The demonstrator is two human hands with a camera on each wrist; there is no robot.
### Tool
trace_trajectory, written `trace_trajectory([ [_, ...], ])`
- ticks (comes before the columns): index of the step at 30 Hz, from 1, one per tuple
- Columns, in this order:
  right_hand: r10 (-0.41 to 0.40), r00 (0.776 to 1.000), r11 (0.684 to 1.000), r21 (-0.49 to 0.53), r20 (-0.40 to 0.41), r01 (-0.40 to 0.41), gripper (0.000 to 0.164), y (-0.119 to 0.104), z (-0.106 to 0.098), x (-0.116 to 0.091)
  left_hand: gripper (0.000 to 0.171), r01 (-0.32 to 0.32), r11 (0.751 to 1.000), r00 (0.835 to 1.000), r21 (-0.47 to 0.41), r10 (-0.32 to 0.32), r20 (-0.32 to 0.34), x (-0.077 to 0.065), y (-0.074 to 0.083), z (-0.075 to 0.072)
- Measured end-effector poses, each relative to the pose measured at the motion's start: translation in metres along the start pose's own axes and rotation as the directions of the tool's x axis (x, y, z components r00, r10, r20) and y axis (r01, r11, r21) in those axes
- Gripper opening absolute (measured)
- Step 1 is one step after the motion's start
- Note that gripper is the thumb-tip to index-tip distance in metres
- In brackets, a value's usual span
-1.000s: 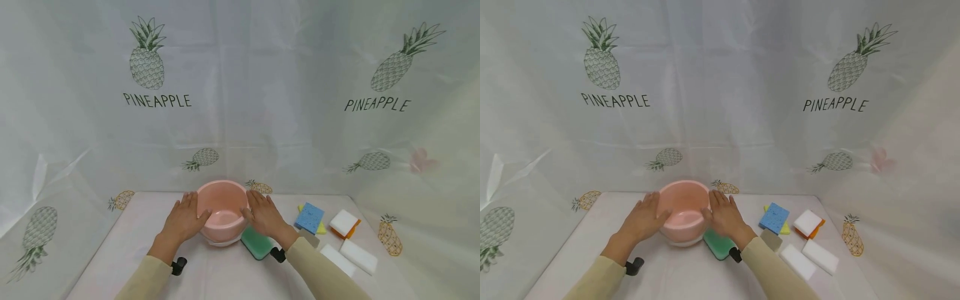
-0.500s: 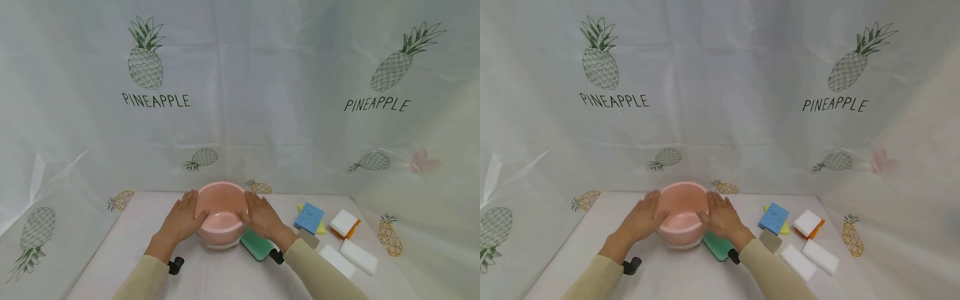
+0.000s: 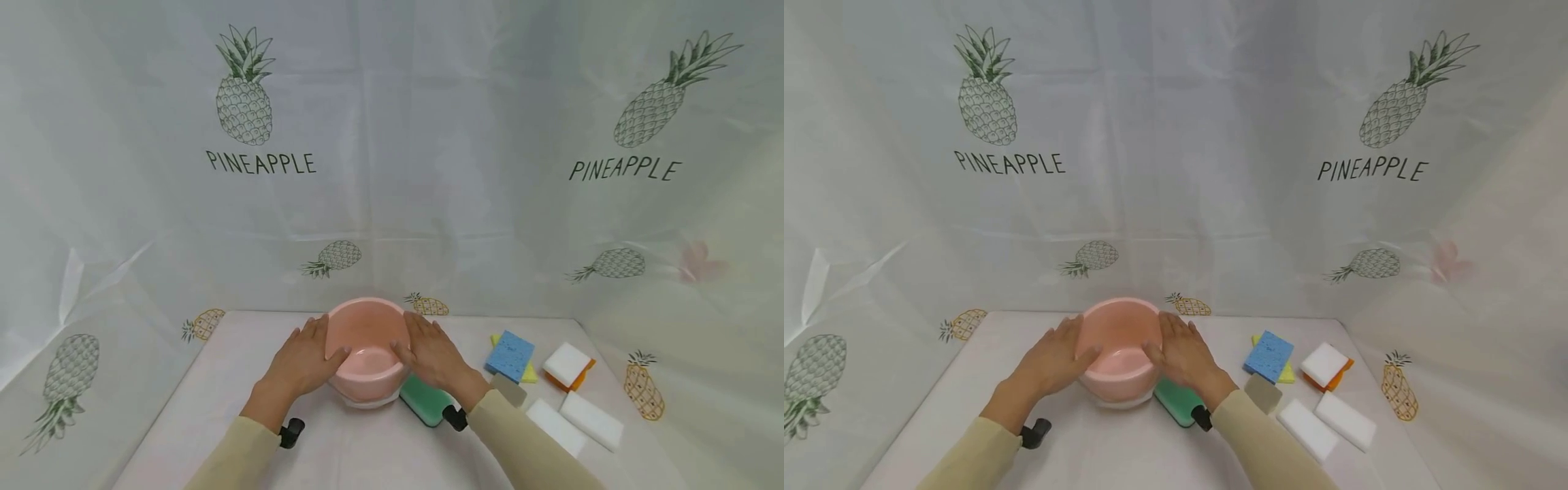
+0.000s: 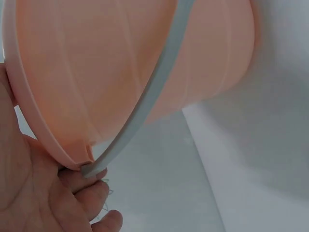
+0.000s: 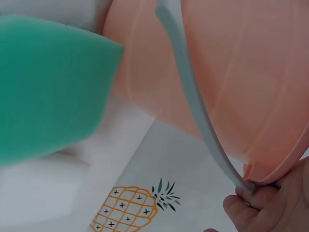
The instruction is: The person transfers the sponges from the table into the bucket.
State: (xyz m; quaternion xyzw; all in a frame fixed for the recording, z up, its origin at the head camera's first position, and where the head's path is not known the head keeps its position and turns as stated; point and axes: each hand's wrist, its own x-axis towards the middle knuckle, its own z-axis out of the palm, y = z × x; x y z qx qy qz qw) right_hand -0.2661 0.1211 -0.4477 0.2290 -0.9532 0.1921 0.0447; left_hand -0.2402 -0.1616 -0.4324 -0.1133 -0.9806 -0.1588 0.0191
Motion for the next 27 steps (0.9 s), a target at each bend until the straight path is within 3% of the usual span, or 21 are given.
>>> trace_trajectory([
  [17,-0.024,0.996,0.990,-0.141,-0.091,0.011,0.077,-0.021,0.000,-0.050,0.095,-0.054,0.996,0.993,0.074,0.062,-0.103,-0.050,0.020,0.004],
  [21,-0.024,0.995,0.991,-0.132,-0.099,0.010,0.077,-0.025,-0.002,-0.055,0.094,-0.053,0.997,0.993,0.056,0.058,-0.107,-0.052,0.020,0.005],
  [27,-0.023,0.995,0.994,-0.107,-0.093,0.013,0.074,-0.020,-0.001,-0.050,0.091,-0.061,0.997,0.995,0.052,0.065,-0.081,-0.043,0.018,0.006],
])
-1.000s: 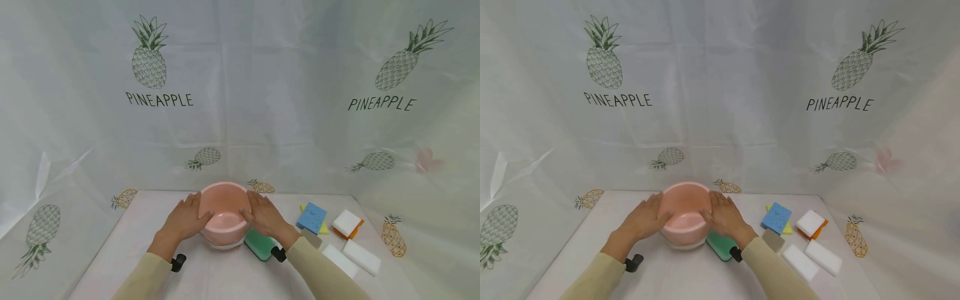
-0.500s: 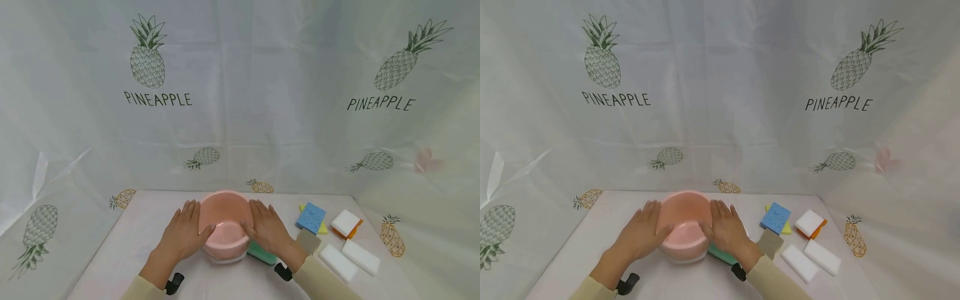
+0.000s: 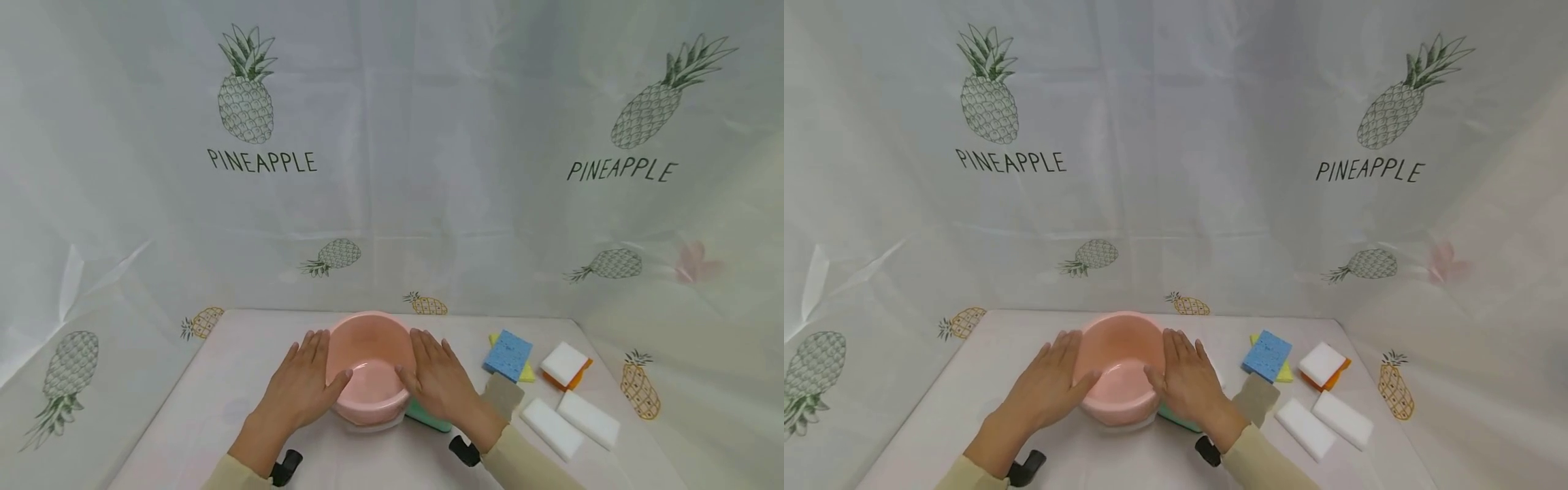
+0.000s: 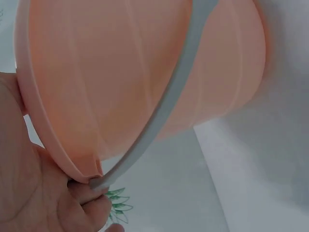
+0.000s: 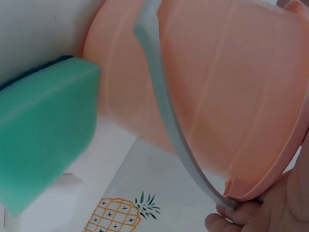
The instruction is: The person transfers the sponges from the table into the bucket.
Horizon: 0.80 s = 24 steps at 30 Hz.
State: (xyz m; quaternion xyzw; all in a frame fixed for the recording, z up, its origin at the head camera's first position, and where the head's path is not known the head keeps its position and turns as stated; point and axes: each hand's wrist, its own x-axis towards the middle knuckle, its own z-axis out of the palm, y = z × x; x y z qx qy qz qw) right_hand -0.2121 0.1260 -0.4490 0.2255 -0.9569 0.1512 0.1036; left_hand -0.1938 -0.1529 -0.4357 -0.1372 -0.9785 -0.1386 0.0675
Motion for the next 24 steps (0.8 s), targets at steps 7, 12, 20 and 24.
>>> trace_trajectory([
  [7,-0.017,0.996,0.999,0.050,0.090,0.013,0.076,0.012,-0.002,0.011,0.094,-0.001,0.999,0.998,-0.040,0.004,0.066,0.007,0.000,-0.001],
  [12,-0.015,0.991,0.992,0.123,0.133,-0.002,0.074,0.013,-0.003,0.013,0.097,0.010,0.999,0.996,-0.050,-0.005,0.090,0.003,0.002,-0.005],
  [20,-0.011,0.994,0.989,0.150,0.110,-0.005,0.071,0.006,-0.003,0.002,0.105,0.012,0.998,0.996,-0.056,-0.007,0.090,-0.007,0.006,-0.011],
  [24,-0.032,0.997,0.991,0.129,0.075,0.022,0.069,0.000,-0.004,-0.006,0.100,0.002,0.999,0.997,-0.048,0.002,0.075,-0.015,0.007,-0.013],
])
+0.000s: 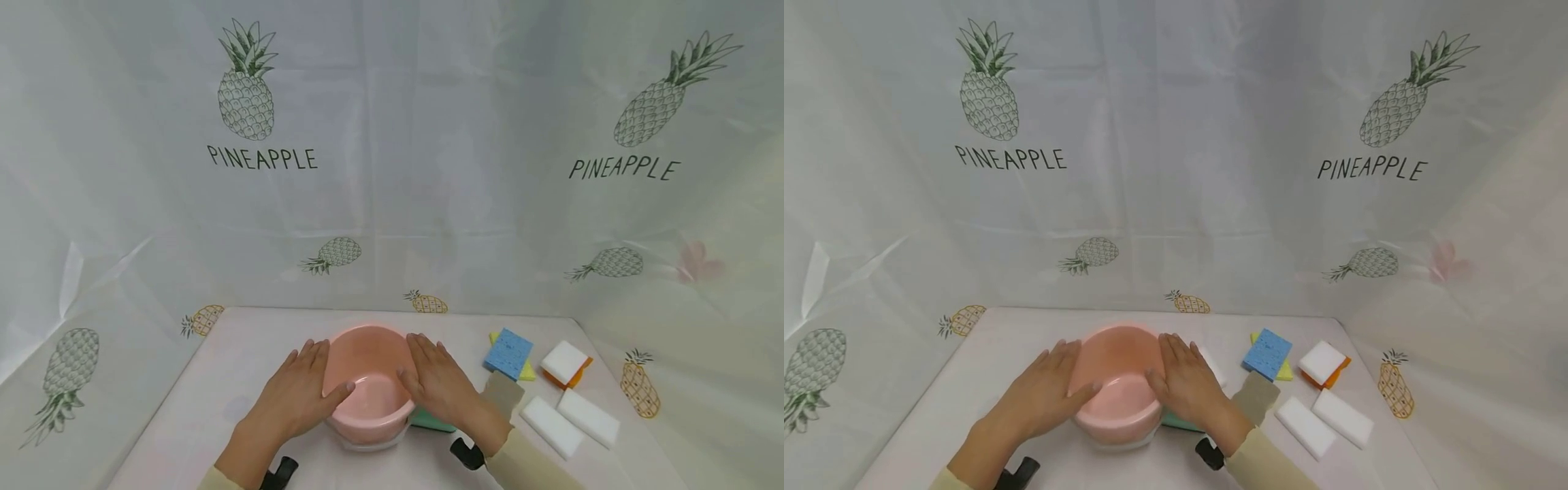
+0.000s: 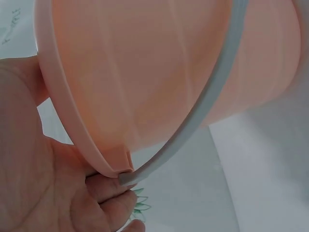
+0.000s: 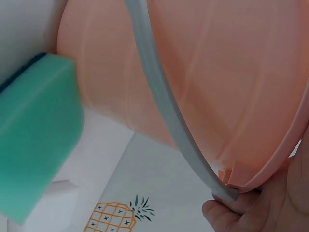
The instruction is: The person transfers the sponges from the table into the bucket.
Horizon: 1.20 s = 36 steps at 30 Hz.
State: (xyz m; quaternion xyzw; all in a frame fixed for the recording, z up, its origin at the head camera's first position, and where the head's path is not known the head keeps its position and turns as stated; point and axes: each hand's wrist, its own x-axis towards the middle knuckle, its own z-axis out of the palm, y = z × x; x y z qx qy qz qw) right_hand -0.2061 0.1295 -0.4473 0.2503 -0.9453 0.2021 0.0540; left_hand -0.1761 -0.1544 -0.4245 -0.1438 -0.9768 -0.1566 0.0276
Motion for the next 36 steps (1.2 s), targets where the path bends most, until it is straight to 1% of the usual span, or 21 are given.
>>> trace_trajectory([
  [6,-0.037,0.997,0.995,-0.094,-0.064,0.031,0.067,-0.006,-0.001,-0.012,0.090,-0.038,0.998,0.998,0.053,0.040,-0.046,-0.010,0.001,0.003],
  [10,-0.033,0.997,0.992,-0.120,-0.070,0.025,0.068,-0.008,-0.002,-0.015,0.083,-0.053,0.997,0.996,0.062,0.057,-0.065,-0.013,0.000,0.006],
  [14,-0.010,0.998,0.996,-0.092,-0.058,0.004,0.067,-0.009,-0.004,-0.016,0.079,-0.053,0.998,0.996,0.044,0.056,-0.074,-0.013,0.001,0.007],
  [17,0.022,0.999,0.998,-0.059,-0.038,-0.024,0.066,-0.010,-0.004,-0.017,0.077,-0.047,0.998,0.997,0.035,0.049,-0.064,-0.013,0.003,0.006],
  [20,0.044,0.999,0.999,-0.026,-0.022,-0.045,0.066,-0.012,-0.004,-0.020,0.077,-0.039,0.999,0.998,0.025,0.040,-0.043,-0.016,0.004,0.005],
  [23,0.049,0.999,0.999,-0.005,-0.023,-0.049,0.065,-0.015,-0.003,-0.024,0.076,-0.034,0.999,0.999,0.022,0.035,-0.041,-0.022,0.005,0.004],
  [26,0.045,0.999,0.999,-0.001,-0.030,-0.045,0.064,-0.018,-0.001,-0.028,0.074,-0.033,0.999,0.998,0.035,0.035,-0.054,-0.028,0.006,0.003],
  [30,0.036,0.998,0.999,-0.007,-0.045,-0.036,0.064,-0.020,0.002,-0.031,0.069,-0.041,0.997,0.995,0.062,0.046,-0.088,-0.033,0.007,0.003],
  [36,0.034,0.997,0.999,-0.014,-0.075,-0.035,0.064,-0.017,0.006,-0.033,0.066,-0.069,0.995,0.987,0.073,0.079,-0.142,-0.035,0.006,0.010],
])
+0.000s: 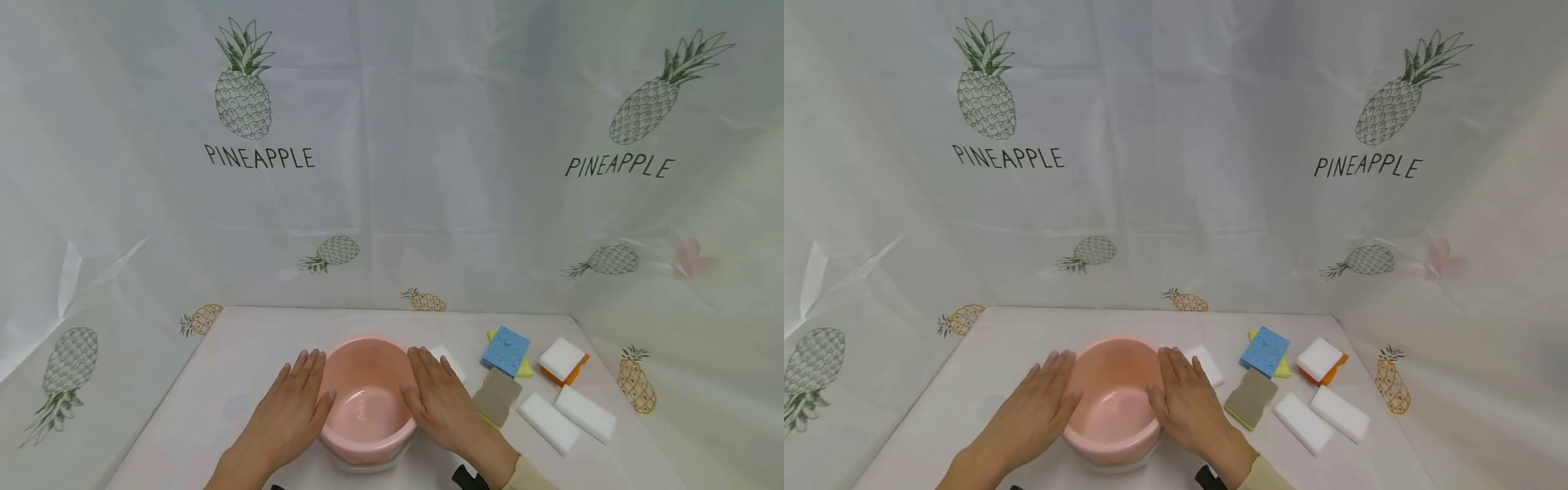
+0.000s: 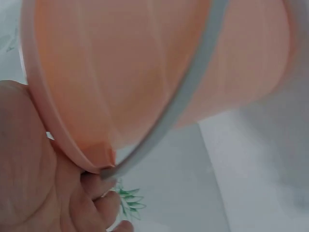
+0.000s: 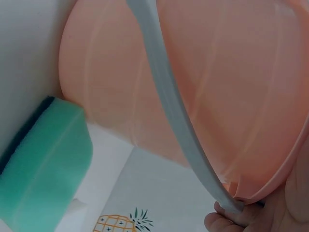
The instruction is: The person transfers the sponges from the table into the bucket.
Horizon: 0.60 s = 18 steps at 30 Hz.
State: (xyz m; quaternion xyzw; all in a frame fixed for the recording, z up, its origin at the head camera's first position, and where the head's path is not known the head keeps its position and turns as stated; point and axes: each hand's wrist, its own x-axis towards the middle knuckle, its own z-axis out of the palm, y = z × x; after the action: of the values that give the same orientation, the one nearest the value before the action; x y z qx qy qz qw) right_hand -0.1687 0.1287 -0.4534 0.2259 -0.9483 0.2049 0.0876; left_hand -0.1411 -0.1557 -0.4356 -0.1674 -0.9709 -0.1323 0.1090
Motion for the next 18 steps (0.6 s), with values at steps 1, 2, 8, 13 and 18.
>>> trace_trajectory([
  [1,0.002,1.000,1.000,0.000,-0.001,-0.002,0.064,0.000,0.000,0.000,0.066,-0.001,1.000,1.000,-0.003,0.001,-0.003,0.000,-0.001,0.001],
  [2,0.004,1.000,1.000,-0.001,0.001,-0.004,0.064,0.001,0.000,0.000,0.066,0.000,1.000,1.000,-0.004,0.000,-0.005,0.000,-0.001,0.002],
  [8,0.009,1.000,1.000,-0.005,-0.010,-0.009,0.064,0.001,0.000,0.000,0.067,0.016,1.000,1.000,-0.024,-0.016,0.016,-0.001,-0.005,0.005],
  [13,-0.051,0.988,0.994,-0.105,-0.144,0.036,0.059,0.030,-0.004,-0.002,0.067,0.028,0.998,0.999,-0.051,-0.027,0.018,-0.001,-0.005,0.006],
  [18,-0.103,0.966,0.973,-0.224,-0.238,0.048,0.051,0.075,-0.011,-0.005,0.069,0.033,0.998,0.999,-0.054,-0.032,0.018,0.000,-0.005,0.006],
])
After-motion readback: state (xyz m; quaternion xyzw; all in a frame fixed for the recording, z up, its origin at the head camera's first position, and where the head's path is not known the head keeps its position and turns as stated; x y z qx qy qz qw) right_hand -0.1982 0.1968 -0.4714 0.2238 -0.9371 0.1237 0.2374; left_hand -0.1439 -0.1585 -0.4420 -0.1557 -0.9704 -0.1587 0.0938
